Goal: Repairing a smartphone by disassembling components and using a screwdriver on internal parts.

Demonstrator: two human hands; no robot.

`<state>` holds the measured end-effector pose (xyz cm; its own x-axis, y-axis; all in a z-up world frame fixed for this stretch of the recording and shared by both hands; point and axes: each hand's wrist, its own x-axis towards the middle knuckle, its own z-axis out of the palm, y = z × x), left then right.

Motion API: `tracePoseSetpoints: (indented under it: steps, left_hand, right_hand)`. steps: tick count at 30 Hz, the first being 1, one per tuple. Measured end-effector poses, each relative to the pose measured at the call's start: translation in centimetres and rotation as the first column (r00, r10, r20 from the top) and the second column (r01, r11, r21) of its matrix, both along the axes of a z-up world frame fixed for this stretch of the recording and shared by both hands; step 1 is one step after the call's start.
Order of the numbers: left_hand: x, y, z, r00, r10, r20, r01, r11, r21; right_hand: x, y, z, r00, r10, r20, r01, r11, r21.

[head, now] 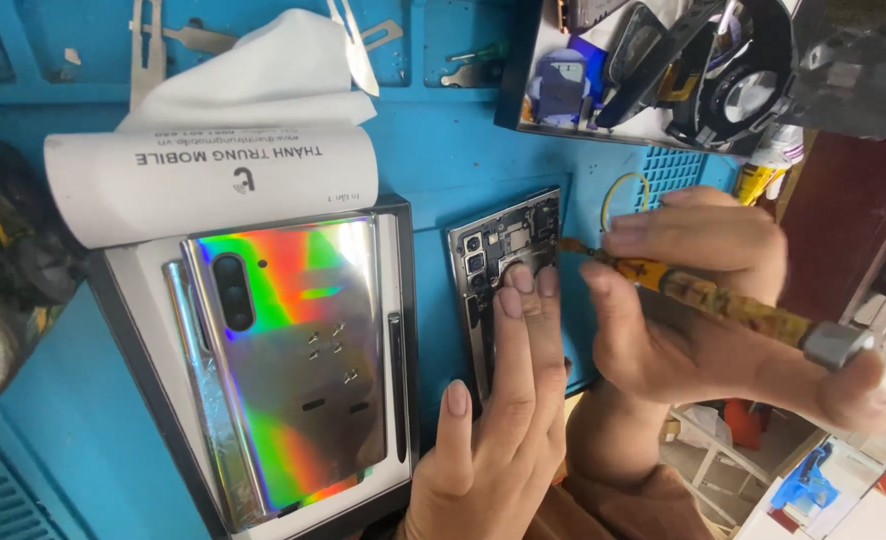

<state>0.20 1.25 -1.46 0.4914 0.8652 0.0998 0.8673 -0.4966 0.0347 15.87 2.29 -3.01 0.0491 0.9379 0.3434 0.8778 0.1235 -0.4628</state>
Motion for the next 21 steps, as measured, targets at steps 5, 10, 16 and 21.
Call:
tracePoseSetpoints:
  steps: [5, 10, 16, 21]
  left_hand:
    - [0.0, 0.0, 0.1, 1.000, 0.005, -0.001, -0.005, 1.000, 0.006]
    - [-0.3, -0.1, -0.1, 1.000, -0.017, -0.003, 0.017, 1.000, 0.015]
    - [-0.2, -0.1, -0.2, 1.000, 0.002, 0.004, -0.002, 1.000, 0.003]
    - [-0.4, 0.0, 0.1, 1.000, -0.026, 0.012, 0.026, 1.000, -0.006]
  right_hand:
    - [-1.7, 1.3, 0.3, 0.984, 0.144, -0.100, -0.124, 0.975, 0.184]
    - [-2.0, 1.7, 1.1, 0.989, 0.040, 0.141, -0.067, 0.980, 0.189]
    - [-2.0, 0.6, -0.2, 0.999, 0.001, -0.034, 0.009, 0.957, 0.289]
    - [-2.3, 1.2, 1.1, 0.996, 0.081, 0.040, -0.086, 0.986, 0.142]
